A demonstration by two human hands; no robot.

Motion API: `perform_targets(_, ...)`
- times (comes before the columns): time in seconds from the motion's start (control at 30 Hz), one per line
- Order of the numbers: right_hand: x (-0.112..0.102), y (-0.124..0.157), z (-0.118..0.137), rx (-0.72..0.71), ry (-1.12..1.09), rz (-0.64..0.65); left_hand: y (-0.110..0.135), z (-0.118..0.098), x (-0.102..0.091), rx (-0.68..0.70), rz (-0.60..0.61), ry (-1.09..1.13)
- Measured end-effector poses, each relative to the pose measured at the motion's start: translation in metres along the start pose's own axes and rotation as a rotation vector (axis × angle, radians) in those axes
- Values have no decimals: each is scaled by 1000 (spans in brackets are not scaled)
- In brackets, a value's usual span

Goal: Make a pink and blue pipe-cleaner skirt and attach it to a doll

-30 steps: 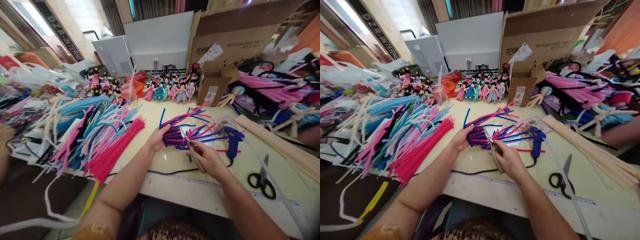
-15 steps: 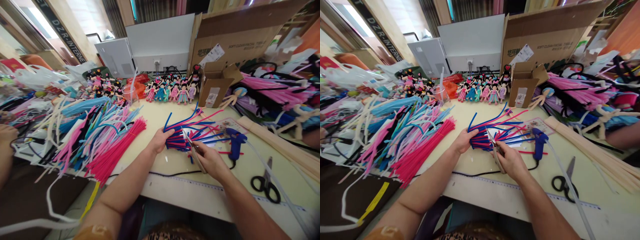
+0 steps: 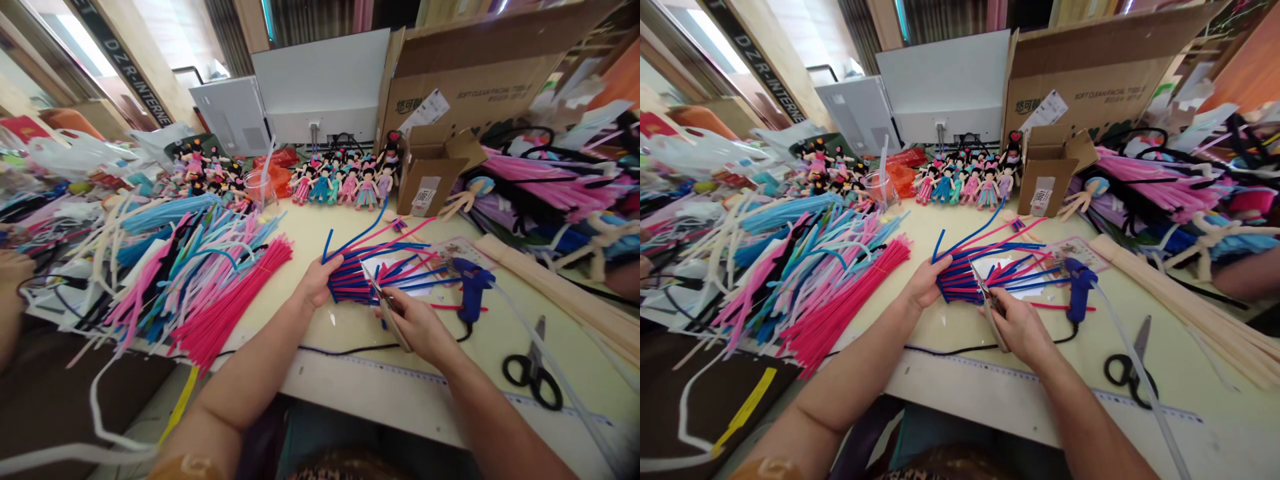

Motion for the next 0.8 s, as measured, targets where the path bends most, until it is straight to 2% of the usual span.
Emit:
perform_targets(0.13,5,1,0,12,-81,2,0,0,0,18,-15,13)
perform_targets(0.33,10,2,-2,27,-225,-63,-1,1,0,26,-18,15)
perform_targets(0.47,9,2,-2,35,-236,-74,1,1,2,2,21,-10)
perform_targets(0.8,8,3,-1,30,-261,-84,0,2,1,-23,-10,-38)
Point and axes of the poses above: each hand's wrist, its own y-axis away from the middle knuckle, its own x-axis out of the palm, z = x × y, the point moved 3 cm from there along -y, towards the middle knuckle, and after that the axes turned 14 degrees about -x, right-handed, at the moved point
